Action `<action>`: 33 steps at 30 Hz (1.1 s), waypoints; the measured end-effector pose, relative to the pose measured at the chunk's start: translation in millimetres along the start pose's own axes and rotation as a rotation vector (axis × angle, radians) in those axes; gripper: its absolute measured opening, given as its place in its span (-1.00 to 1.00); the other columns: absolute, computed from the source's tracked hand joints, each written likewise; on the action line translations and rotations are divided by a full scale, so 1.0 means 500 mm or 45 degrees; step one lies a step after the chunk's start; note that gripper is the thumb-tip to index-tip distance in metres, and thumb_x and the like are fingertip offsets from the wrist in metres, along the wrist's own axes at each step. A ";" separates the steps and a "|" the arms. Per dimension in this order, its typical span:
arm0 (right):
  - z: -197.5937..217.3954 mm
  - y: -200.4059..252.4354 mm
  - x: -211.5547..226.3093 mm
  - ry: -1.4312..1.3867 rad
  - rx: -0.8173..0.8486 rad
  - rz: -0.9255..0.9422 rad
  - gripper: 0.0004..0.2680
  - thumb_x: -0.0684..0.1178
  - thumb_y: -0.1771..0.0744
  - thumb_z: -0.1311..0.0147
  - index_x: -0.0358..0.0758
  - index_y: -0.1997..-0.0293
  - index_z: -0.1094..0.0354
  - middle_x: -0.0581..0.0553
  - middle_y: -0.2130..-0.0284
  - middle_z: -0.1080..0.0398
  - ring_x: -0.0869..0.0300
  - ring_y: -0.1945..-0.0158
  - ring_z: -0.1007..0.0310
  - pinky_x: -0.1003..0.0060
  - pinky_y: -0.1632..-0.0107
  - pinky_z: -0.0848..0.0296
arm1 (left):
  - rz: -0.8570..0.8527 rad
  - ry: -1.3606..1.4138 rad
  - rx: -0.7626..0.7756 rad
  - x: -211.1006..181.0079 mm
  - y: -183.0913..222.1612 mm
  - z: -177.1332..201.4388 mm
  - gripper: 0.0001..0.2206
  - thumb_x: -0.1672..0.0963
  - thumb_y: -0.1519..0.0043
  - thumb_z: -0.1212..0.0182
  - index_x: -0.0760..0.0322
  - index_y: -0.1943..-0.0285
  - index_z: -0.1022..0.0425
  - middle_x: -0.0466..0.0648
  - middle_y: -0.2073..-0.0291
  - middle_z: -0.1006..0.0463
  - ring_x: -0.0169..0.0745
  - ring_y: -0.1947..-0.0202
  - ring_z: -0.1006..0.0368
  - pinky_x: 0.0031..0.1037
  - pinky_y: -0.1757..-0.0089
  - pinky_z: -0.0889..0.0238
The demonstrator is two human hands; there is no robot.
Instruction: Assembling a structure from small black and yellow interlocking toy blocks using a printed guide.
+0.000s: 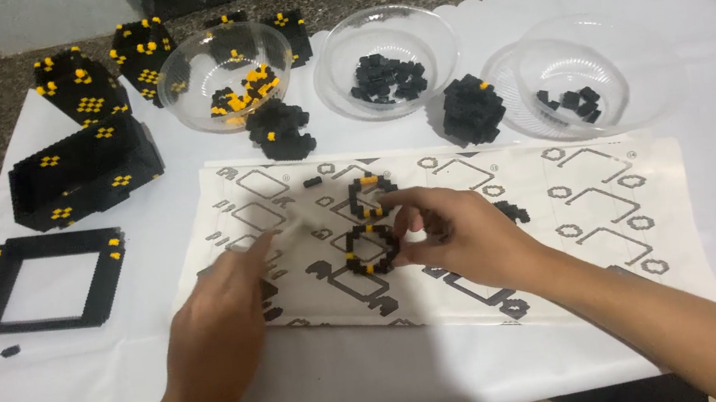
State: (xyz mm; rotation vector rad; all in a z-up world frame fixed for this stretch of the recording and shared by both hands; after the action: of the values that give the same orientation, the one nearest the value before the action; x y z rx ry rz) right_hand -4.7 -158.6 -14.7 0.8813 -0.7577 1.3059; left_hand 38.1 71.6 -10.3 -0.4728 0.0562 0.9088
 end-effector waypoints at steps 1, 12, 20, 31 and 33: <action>0.001 -0.002 -0.002 -0.001 -0.005 0.000 -0.59 -0.25 -0.16 -0.21 -0.10 -0.10 -0.36 0.12 0.48 -0.37 0.34 0.56 -0.18 0.47 0.44 -0.26 | -0.005 0.000 0.000 -0.002 -0.004 0.000 -0.58 0.26 -0.18 0.12 0.05 -0.21 -0.34 -0.16 0.44 -0.36 -0.10 0.52 -0.29 -0.26 0.56 -0.23; 0.029 -0.037 -0.021 -0.629 0.016 0.105 -0.58 -0.38 -0.15 -0.08 -0.51 -0.13 -0.21 -0.21 0.44 -0.43 0.16 0.39 -0.49 0.45 0.36 -0.45 | -0.420 0.899 0.470 -0.149 -0.180 0.012 -0.40 0.21 0.00 -0.33 0.21 -0.27 -0.24 0.20 0.02 -0.45 0.29 -0.04 -0.35 0.06 0.02 -0.19; 0.104 -0.040 -0.023 -0.740 -0.151 0.084 -0.58 -0.36 -0.16 -0.03 -0.50 -0.16 -0.19 -0.11 0.41 -0.38 0.24 0.36 -0.47 0.54 0.36 -0.43 | -0.498 0.829 0.403 -0.146 -0.204 -0.053 -0.35 0.23 0.02 -0.35 0.20 -0.30 -0.21 0.13 -0.10 -0.37 0.17 -0.13 -0.27 -0.04 -0.07 -0.10; 0.114 -0.042 -0.032 -0.542 -0.300 -0.101 -0.56 -0.41 -0.14 -0.04 -0.56 -0.15 -0.19 -0.17 0.39 -0.30 0.20 0.31 -0.38 0.27 0.22 -0.55 | -0.298 0.546 0.559 -0.113 -0.199 -0.099 -0.36 0.12 -0.05 -0.34 0.24 -0.32 -0.15 0.11 -0.10 -0.37 0.05 -0.19 -0.23 -0.15 -0.15 -0.01; 0.112 -0.041 -0.028 -0.525 -0.330 -0.109 -0.57 -0.41 -0.14 -0.06 -0.57 -0.14 -0.19 -0.18 0.39 -0.30 0.20 0.30 -0.37 0.27 0.23 -0.56 | -0.242 0.589 0.582 -0.112 -0.196 -0.099 -0.37 0.20 -0.02 -0.34 0.23 -0.30 -0.15 0.11 -0.01 -0.42 0.05 -0.10 -0.31 -0.16 -0.10 -0.12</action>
State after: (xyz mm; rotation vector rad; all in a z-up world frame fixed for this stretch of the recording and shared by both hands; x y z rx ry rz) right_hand 14.6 -215.2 -2.5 0.9708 -1.1695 0.9324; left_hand 86.3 -41.9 -4.6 -0.2458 0.6183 0.5602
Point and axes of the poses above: each hand's wrist, its own y-axis away from the middle knuckle, its own z-axis out of the back of the hand, x = y × z, the point moved 7 cm from there along -y, towards the middle knuckle
